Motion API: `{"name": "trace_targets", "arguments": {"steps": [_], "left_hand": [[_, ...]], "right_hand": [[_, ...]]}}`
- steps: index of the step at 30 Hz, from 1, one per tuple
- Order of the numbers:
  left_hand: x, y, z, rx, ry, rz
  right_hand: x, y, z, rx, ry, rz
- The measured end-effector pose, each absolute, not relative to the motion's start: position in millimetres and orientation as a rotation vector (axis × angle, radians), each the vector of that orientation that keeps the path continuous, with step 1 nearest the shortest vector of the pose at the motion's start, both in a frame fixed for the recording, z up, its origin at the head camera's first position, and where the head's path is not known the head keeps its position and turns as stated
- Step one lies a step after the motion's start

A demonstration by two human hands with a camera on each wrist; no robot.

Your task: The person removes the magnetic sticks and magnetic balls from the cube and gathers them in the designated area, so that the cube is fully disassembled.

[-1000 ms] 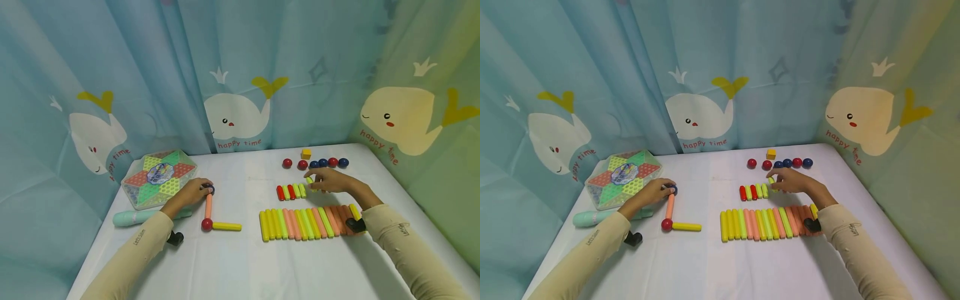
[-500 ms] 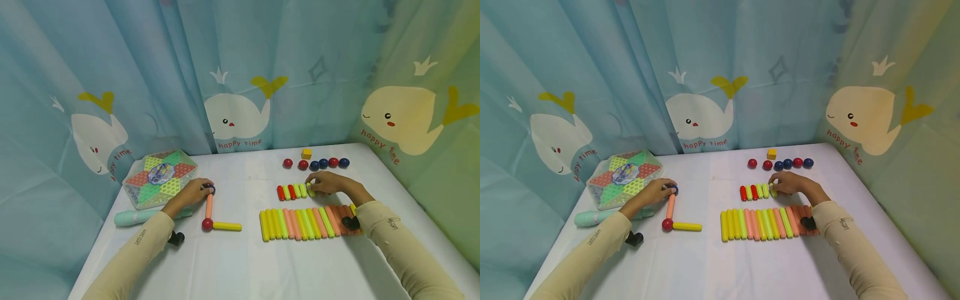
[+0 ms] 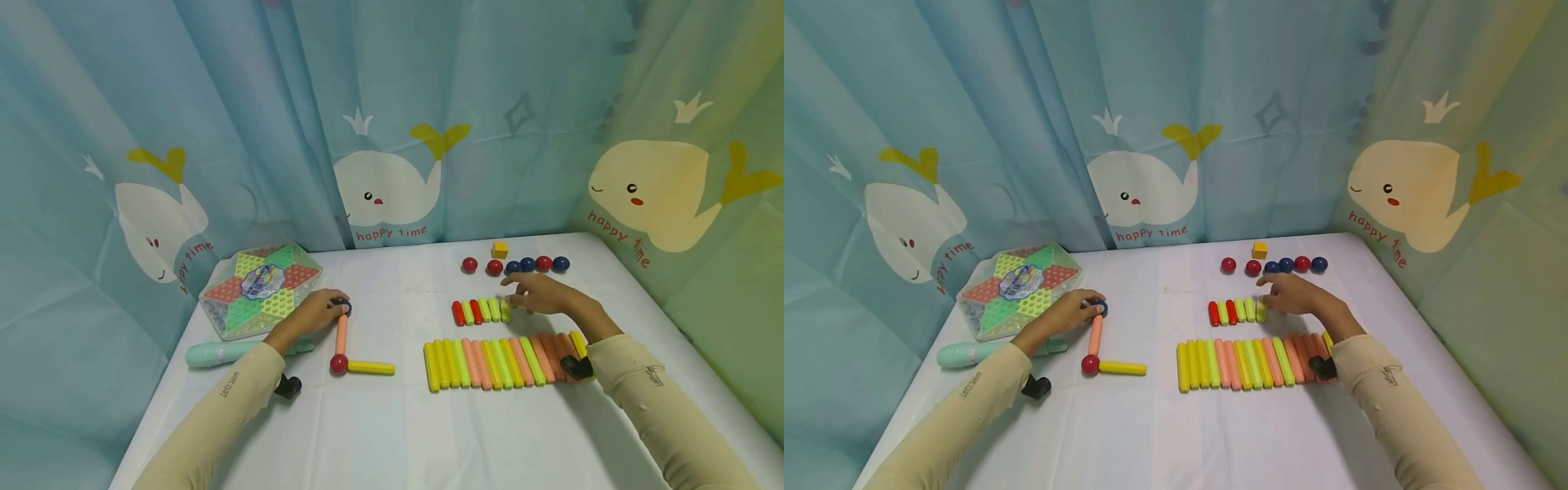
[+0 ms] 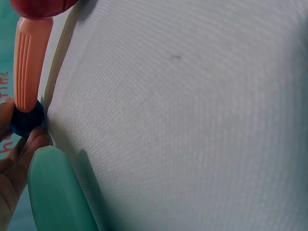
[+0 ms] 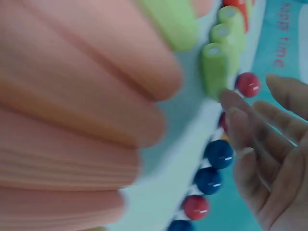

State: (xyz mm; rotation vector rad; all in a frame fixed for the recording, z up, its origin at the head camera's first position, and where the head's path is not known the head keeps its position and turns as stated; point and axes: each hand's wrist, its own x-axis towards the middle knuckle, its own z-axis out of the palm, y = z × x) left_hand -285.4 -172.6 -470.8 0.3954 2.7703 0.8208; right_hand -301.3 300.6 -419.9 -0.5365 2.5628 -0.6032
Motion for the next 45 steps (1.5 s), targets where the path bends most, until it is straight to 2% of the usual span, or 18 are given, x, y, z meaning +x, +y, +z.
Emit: {"name": "trace_targets", "arguments": {"steps": [4, 9, 15, 20, 29, 35, 45], "left_hand": [[-285.1, -172.2, -469.8, 0.391, 2.767, 0.814], [-286.1, -173.5, -466.8, 0.406, 2.774, 0.802], [-288.5, -174.1, -465.4, 0.451, 2.791, 0.799], [-289.5, -172.1, -467.4, 0.445, 2.783, 0.797], [-286.7, -169.0, -468.0, 0.473, 2.771, 0.813], [-286.3, -171.0, -469.4, 0.484, 2.787, 0.785], [-285.1, -173.1, -467.4, 0.423, 2.751, 0.804]], "right_hand": [[-288.9, 269.2, -405.6, -0.661, 2.647, -0.609], [-264.3, 187.9, -401.4, -0.868, 2.654, -0.530], [-231.1, 82.5, -426.8, -1.089, 2.552, -0.373], [-216.2, 35.1, -448.1, -1.273, 2.579, -0.197], [-219.0, 28.5, -450.8, -1.341, 2.566, -0.095], [-223.4, 38.2, -452.0, -1.284, 2.509, -0.334], [-232.7, 83.8, -436.6, -0.972, 2.408, -0.610]]}}
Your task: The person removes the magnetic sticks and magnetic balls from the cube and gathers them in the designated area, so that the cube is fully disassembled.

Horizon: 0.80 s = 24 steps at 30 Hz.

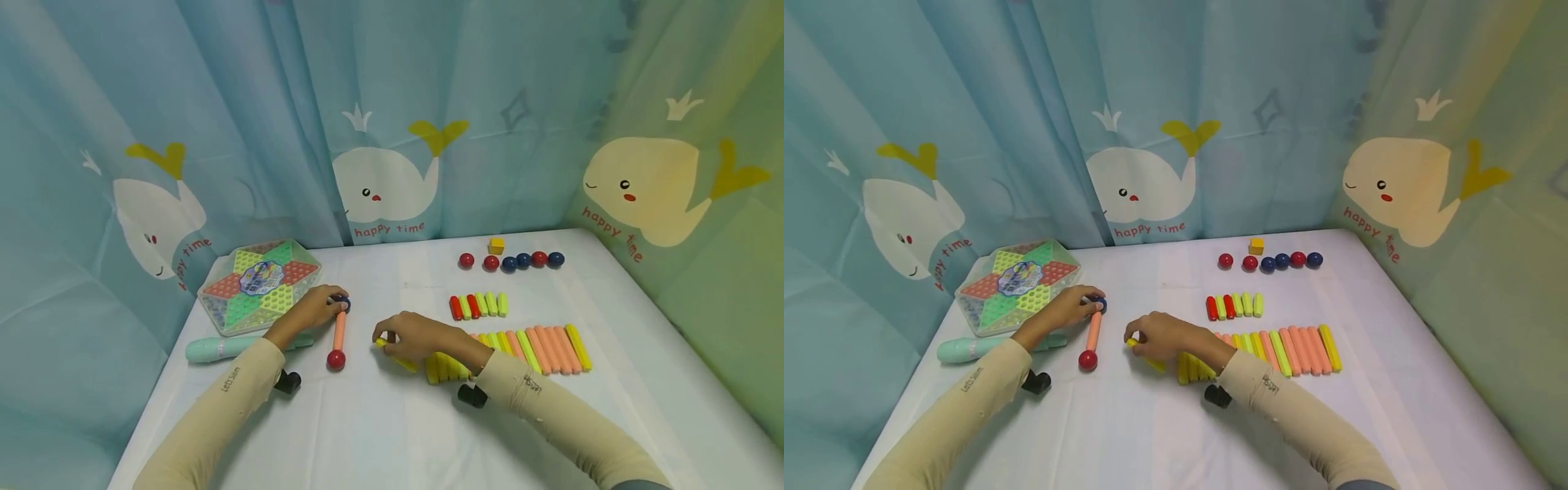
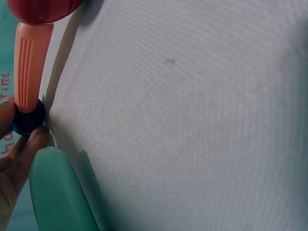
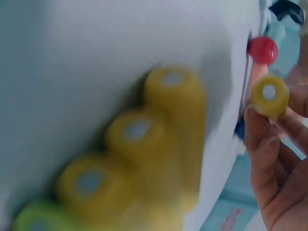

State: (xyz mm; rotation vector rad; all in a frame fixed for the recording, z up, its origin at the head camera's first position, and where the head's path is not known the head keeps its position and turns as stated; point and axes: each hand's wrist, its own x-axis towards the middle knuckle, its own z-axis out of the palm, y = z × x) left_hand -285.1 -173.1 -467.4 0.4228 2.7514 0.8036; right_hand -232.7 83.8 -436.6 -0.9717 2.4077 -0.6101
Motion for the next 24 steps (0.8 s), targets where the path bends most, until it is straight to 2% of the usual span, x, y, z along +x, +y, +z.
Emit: {"name": "trace_targets", "arguments": {"steps": [10, 16, 24], "left_hand": [[-284.9, -175.0, -467.2, 0.473, 2.745, 0.828], [-284.1, -174.8, -467.3, 0.475, 2.737, 0.845], [-285.0, -174.7, -468.5, 0.482, 2.746, 0.837]], "right_hand": [[-243.5, 124.4, -439.5, -0.837, 2.497, -0.625], [-250.3, 131.4, -442.4, -0.724, 2.529, -0.571], [-257.6, 131.7, -444.6, -0.719, 2.519, -0.468]]}}
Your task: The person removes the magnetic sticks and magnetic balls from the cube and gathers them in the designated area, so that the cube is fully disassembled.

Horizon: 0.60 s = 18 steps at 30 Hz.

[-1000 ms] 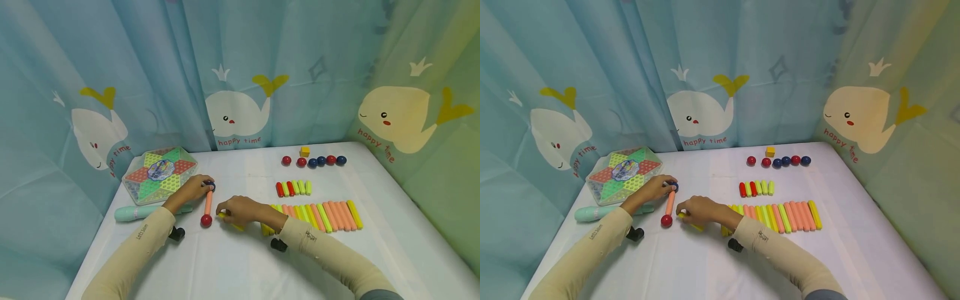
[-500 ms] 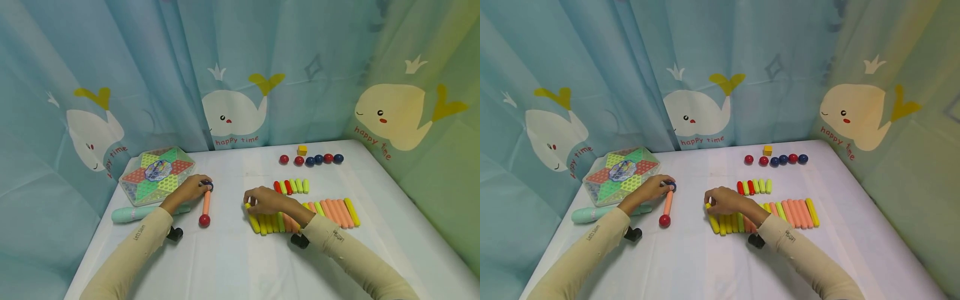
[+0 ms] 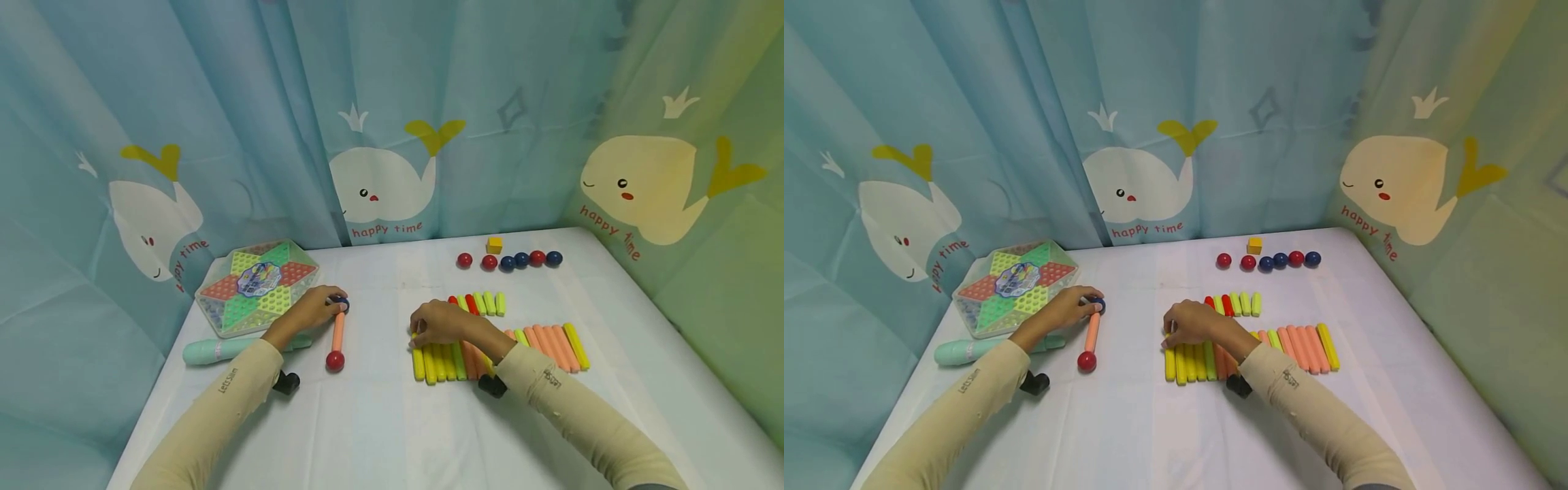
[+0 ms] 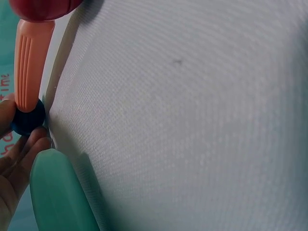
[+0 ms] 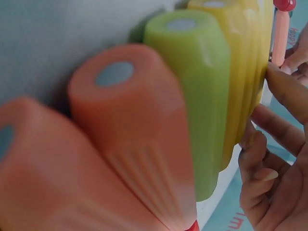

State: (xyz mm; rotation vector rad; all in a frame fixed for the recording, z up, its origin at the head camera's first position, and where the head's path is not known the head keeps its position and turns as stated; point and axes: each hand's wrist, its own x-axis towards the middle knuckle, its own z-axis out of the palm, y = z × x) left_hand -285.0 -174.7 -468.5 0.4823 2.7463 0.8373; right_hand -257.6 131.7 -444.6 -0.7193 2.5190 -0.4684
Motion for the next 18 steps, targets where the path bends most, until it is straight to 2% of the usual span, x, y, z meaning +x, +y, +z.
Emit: {"name": "trace_targets", "arguments": {"steps": [18], "left_hand": [[-284.2, -173.6, -467.8, 0.455, 2.743, 0.838]], "right_hand": [[-261.4, 133.9, -445.5, -0.754, 2.490, -0.454]]}}
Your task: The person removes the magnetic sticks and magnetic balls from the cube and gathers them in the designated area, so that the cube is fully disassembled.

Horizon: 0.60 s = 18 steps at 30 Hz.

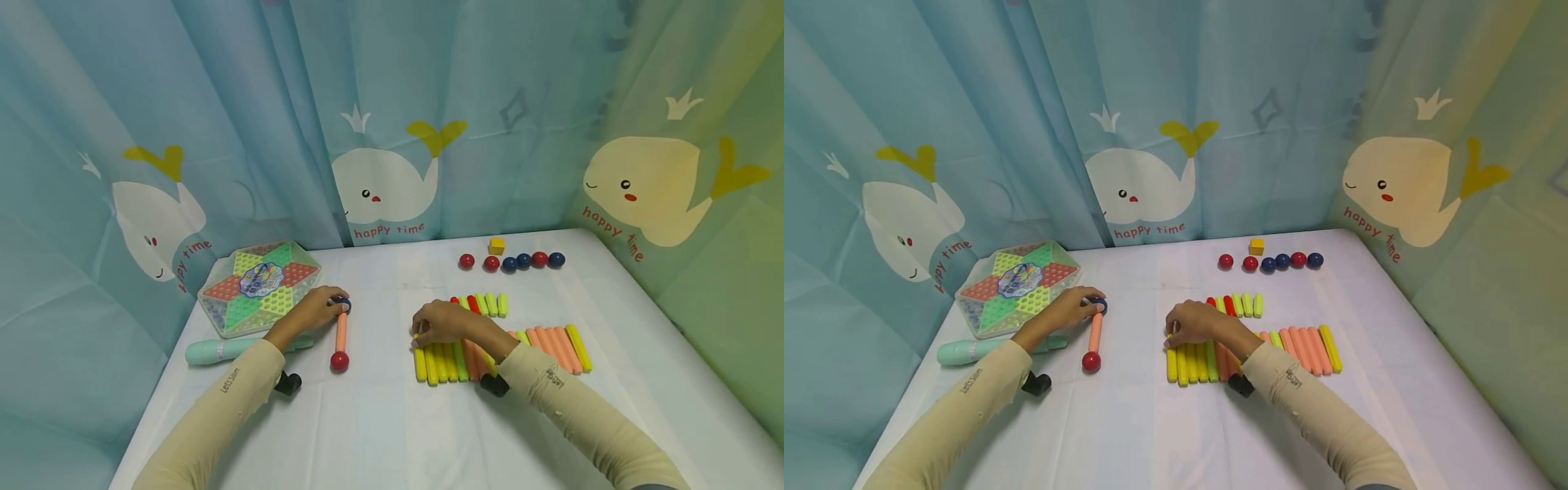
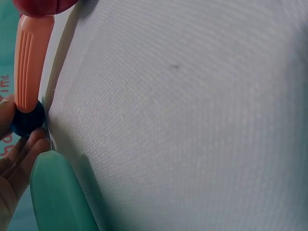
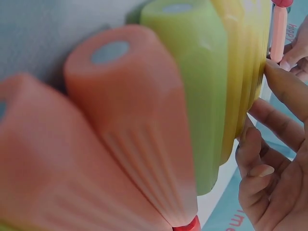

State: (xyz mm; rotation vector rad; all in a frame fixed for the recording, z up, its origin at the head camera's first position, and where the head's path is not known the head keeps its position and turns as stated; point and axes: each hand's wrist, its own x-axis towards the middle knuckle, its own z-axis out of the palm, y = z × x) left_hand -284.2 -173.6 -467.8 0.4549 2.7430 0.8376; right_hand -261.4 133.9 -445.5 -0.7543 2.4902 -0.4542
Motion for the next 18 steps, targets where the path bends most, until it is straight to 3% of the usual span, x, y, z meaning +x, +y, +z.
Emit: {"name": "trace_targets", "arguments": {"steps": [18], "left_hand": [[-282.6, -173.5, -466.9, 0.451, 2.749, 0.840]], "right_hand": [[-258.2, 127.6, -438.0, -0.787, 2.515, -0.510]]}}
